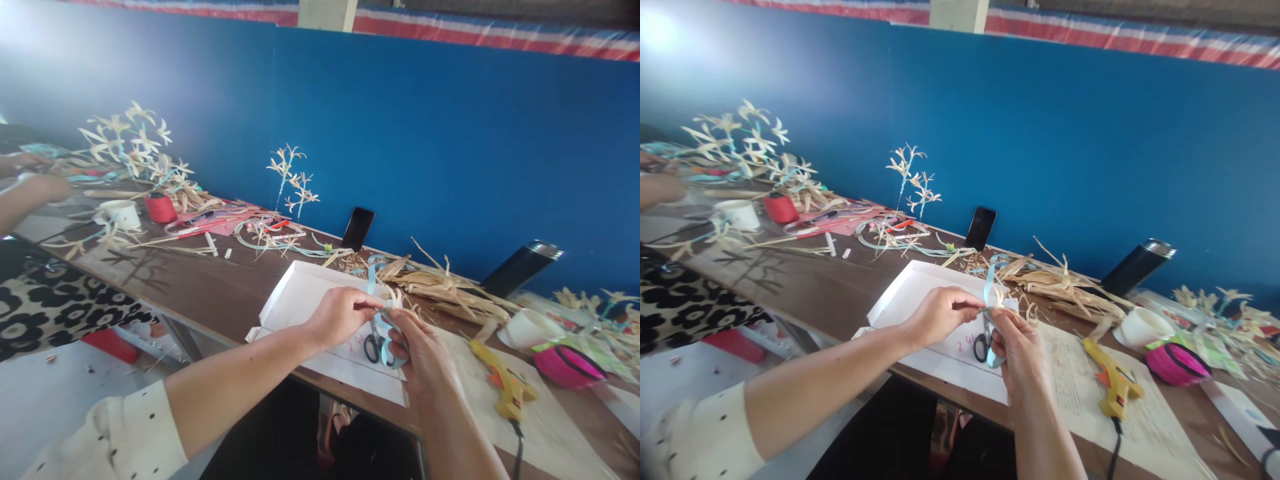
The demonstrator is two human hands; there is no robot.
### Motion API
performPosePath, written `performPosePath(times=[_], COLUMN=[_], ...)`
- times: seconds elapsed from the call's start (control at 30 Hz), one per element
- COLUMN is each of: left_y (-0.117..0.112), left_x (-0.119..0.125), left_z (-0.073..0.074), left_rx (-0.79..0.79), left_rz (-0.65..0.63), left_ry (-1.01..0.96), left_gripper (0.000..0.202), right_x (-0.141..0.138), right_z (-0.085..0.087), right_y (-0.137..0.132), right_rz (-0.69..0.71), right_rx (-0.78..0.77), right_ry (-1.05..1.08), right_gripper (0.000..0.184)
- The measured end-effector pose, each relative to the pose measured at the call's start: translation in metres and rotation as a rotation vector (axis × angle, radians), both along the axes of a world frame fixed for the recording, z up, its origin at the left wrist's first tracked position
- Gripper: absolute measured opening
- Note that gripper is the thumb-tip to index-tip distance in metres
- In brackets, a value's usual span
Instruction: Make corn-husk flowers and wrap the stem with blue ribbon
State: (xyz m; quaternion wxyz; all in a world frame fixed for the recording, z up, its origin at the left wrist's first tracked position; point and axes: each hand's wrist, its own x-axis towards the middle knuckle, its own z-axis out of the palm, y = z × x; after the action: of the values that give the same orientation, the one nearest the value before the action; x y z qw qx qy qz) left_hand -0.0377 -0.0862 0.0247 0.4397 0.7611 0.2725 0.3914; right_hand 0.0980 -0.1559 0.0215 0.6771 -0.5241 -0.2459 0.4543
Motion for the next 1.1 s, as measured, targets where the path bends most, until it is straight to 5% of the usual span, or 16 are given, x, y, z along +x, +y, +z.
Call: performPosePath(times=[0.73, 1.1], left_y=[0.0, -0.003], left_x=[-0.001, -0.014], left_z=[-0.002, -0.001], left_rx=[0.242, 0.723], left_rz=[0.034, -0.01], left_ry=[-0.015, 0.277], left_gripper=[0.02, 0.024], right_x=[0.002, 0.0], right_z=[-0.002, -0.002], right_y=[0.003, 0.007], right_rz=[0.025, 0.05], right_rx=[0.006, 0.016], right_ry=[-0.036, 0.009], right_gripper=[0.025, 0.024])
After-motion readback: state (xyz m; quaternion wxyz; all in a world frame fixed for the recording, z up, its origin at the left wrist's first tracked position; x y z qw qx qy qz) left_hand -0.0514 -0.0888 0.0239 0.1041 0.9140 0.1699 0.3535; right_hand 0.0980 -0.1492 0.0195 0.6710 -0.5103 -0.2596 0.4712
